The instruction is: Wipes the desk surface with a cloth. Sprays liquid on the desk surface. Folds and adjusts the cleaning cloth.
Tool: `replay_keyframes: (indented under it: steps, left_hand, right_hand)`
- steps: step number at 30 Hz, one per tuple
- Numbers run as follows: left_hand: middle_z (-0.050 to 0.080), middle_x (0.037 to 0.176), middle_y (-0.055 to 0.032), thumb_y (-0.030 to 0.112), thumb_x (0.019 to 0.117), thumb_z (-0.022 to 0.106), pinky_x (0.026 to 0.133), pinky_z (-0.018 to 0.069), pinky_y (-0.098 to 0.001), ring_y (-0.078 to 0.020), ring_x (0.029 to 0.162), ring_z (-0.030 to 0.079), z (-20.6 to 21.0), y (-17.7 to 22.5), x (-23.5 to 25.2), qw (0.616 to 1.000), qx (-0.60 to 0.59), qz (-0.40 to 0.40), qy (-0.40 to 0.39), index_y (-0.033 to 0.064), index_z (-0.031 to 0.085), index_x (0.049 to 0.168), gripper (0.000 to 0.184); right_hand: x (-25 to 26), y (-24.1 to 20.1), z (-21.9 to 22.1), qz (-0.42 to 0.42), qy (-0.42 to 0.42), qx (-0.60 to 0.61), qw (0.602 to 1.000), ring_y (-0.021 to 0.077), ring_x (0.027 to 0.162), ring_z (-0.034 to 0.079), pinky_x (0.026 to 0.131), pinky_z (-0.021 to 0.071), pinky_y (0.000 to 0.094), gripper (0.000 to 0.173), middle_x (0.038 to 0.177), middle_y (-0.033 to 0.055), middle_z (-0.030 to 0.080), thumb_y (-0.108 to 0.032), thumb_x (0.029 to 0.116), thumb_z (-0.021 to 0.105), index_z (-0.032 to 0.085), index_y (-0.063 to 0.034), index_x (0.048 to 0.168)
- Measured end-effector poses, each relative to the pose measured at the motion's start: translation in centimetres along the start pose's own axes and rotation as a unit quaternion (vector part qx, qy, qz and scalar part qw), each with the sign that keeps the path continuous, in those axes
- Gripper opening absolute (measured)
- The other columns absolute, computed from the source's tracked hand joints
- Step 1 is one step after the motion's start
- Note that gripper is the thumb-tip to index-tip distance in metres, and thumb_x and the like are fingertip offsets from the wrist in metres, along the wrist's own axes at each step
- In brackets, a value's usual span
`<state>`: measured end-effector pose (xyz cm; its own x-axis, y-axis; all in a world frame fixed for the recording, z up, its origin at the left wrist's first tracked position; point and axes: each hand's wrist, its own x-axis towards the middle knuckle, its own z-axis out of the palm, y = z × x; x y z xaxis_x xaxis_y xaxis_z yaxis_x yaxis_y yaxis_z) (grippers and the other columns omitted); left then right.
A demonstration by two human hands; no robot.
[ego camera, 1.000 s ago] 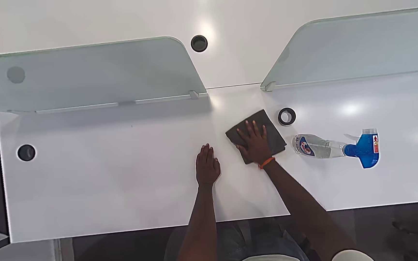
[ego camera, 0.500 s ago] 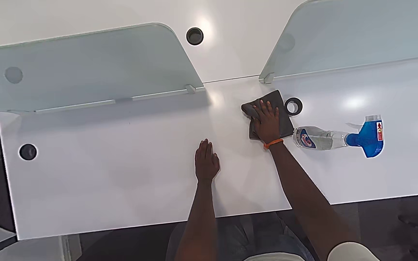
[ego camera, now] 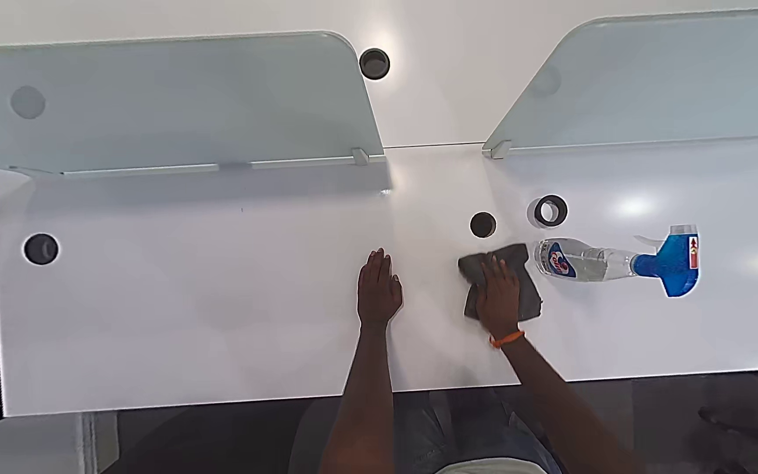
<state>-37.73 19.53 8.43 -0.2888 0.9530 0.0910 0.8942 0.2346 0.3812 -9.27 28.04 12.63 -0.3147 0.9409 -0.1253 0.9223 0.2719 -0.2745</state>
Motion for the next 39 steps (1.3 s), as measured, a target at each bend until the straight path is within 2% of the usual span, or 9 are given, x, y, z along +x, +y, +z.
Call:
replay_keyframes:
  steps: [6, 10, 13, 16, 20, 25, 29, 32, 39]
  left_hand:
    - [0.046, 0.158, -0.0091, 0.034, 0.1010, 0.040, 0.123, 0.0300, -0.0452, -0.0255, 0.151, 0.036, 0.0, 0.0, 0.0, 1.000, 0.010, -0.003, -0.009, 0.0094, 0.056, 0.145, 0.052]
    - [0.047, 0.158, -0.0091, 0.034, 0.1007, 0.039, 0.122, 0.0310, -0.0451, -0.0258, 0.150, 0.037, -0.1, 0.0, 0.1, 1.000, 0.008, -0.004, -0.012, 0.0092, 0.057, 0.144, 0.053]
    - [0.047, 0.157, -0.0093, 0.036, 0.1023, 0.036, 0.123, 0.0290, -0.0452, -0.0261, 0.150, 0.037, 0.1, -0.1, 0.0, 1.000, 0.008, -0.004, -0.014, 0.0094, 0.056, 0.145, 0.054]
    - [0.047, 0.157, -0.0088, 0.035, 0.1020, 0.036, 0.123, 0.0286, -0.0455, -0.0265, 0.151, 0.036, 0.2, -0.2, -0.1, 1.000, 0.006, -0.001, -0.009, 0.0095, 0.056, 0.145, 0.054]
    - [0.047, 0.157, -0.0085, 0.034, 0.1018, 0.036, 0.123, 0.0288, -0.0452, -0.0263, 0.150, 0.037, 0.1, -0.1, -0.1, 1.000, 0.007, -0.001, -0.011, 0.0098, 0.056, 0.145, 0.053]
    - [0.048, 0.157, -0.0086, 0.033, 0.1018, 0.037, 0.122, 0.0304, -0.0459, -0.0261, 0.150, 0.038, 0.0, 0.0, 0.0, 1.000, 0.007, -0.005, -0.009, 0.0098, 0.056, 0.145, 0.052]
    - [0.047, 0.158, -0.0083, 0.032, 0.1016, 0.037, 0.123, 0.0299, -0.0454, -0.0264, 0.150, 0.037, -0.1, 0.0, 0.0, 1.000, 0.005, -0.004, -0.015, 0.0099, 0.056, 0.145, 0.052]
    - [0.047, 0.158, -0.0074, 0.033, 0.1017, 0.037, 0.122, 0.0306, -0.0448, -0.0256, 0.150, 0.037, -0.1, 0.0, 0.1, 1.000, 0.008, -0.007, -0.016, 0.0105, 0.056, 0.145, 0.052]
    - [0.045, 0.159, -0.0079, 0.034, 0.1023, 0.036, 0.123, 0.0294, -0.0443, -0.0257, 0.151, 0.036, -0.1, 0.0, 0.0, 1.000, 0.012, -0.003, -0.022, 0.0102, 0.055, 0.146, 0.054]
  right_hand:
    - [-8.5, -1.9, 2.7, -0.088, 0.004, 0.018, 0.996, 0.0389, 0.147, 0.041, 0.117, 0.0223, 0.0709, 0.053, 0.156, 0.0133, 0.050, -0.020, 0.0923, 0.048, 0.060, -0.0128, 0.143]
    - [-6.4, -3.2, 2.6, -0.126, -0.021, 0.024, 0.992, 0.0376, 0.153, 0.030, 0.118, 0.0142, 0.0722, 0.073, 0.162, 0.0137, 0.041, -0.063, 0.0918, 0.047, 0.051, -0.0197, 0.151]
    - [-3.1, -4.4, 0.3, -0.116, 0.021, 0.089, 0.989, 0.0353, 0.149, 0.038, 0.120, 0.0194, 0.0703, 0.091, 0.156, 0.0201, 0.046, -0.076, 0.0891, 0.045, 0.048, -0.0089, 0.151]
    - [2.4, -4.4, -2.6, -0.036, 0.097, 0.084, 0.991, 0.0413, 0.150, 0.034, 0.122, 0.0197, 0.0680, 0.084, 0.158, 0.0272, 0.039, -0.064, 0.0961, 0.045, 0.047, 0.0018, 0.149]
    - [10.7, -0.9, -4.3, 0.159, 0.138, 0.048, 0.976, 0.0377, 0.157, 0.014, 0.124, 0.0145, 0.0635, 0.093, 0.170, 0.0229, 0.012, -0.063, 0.0973, 0.043, 0.020, -0.0006, 0.161]
    - [16.4, 3.1, -4.9, 0.249, 0.140, -0.010, 0.958, 0.0423, 0.158, 0.006, 0.122, 0.0120, 0.0656, 0.105, 0.169, 0.0276, 0.003, -0.074, 0.0942, 0.038, 0.013, 0.0040, 0.161]
    - [18.9, 3.9, -5.2, 0.305, 0.117, -0.009, 0.945, 0.0416, 0.157, 0.011, 0.123, 0.0120, 0.0627, 0.111, 0.168, 0.0289, 0.009, -0.077, 0.0907, 0.041, 0.018, 0.0072, 0.159]
    - [18.5, 3.3, -4.5, 0.283, 0.097, -0.020, 0.954, 0.0429, 0.157, 0.011, 0.123, 0.0118, 0.0641, 0.111, 0.168, 0.0297, 0.011, -0.077, 0.0911, 0.039, 0.018, 0.0085, 0.159]
    - [13.5, -4.2, 0.5, 0.062, 0.063, -0.044, 0.995, 0.0409, 0.157, 0.012, 0.123, 0.0108, 0.0679, 0.101, 0.169, 0.0257, 0.014, -0.073, 0.0955, 0.036, 0.020, 0.0034, 0.160]
